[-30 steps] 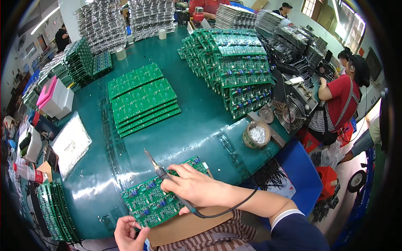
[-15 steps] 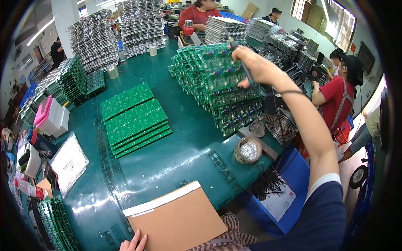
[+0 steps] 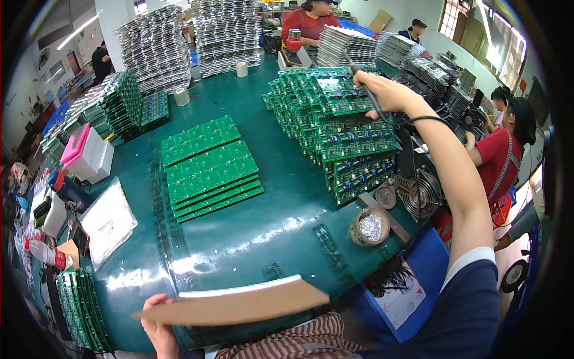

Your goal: The person solders components onto circuit boards using a soldering iron, stacks the finished boards, and loads new circuit boards from a pile onto a cardboard support to solder them.

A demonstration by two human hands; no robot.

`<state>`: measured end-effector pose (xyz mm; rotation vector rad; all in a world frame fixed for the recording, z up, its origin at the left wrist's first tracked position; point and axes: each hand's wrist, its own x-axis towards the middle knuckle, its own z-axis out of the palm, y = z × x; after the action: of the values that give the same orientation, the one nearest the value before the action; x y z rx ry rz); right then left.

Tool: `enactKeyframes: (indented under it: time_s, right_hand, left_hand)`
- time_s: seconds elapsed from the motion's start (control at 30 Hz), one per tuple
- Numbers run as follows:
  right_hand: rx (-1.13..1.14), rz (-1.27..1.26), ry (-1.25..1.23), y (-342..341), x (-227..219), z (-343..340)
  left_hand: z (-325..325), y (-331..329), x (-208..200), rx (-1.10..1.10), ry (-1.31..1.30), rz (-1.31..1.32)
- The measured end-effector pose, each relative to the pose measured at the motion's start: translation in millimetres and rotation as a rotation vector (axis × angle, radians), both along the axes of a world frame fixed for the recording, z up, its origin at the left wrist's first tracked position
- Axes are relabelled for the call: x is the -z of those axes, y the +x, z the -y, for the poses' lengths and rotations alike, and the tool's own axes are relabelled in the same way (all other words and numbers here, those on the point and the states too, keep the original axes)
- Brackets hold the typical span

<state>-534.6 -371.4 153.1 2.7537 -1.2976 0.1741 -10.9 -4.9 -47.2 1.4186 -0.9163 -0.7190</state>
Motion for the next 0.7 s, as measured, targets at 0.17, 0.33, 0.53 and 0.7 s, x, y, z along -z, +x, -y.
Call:
enactKeyframes:
  time_s: [0.17,0.33,0.53,0.7]
  right_hand:
    - [0.079,0.102,0.000,2,11,-24]
    - [-0.037,0.302,-0.420,22,33,-69]
    - [-0.333,0.867,-0.071,148,110,-154]
    - [0.019,1.123,-0.089,230,136,-134]
  left_hand:
    - [31,-19,5,0.096,0.127,0.100]
    - [45,-11,9,0.220,0.166,-0.169]
    - [72,10,-10,0.244,0.148,-0.356]
    - [147,29,-45,0.342,0.091,-0.238]
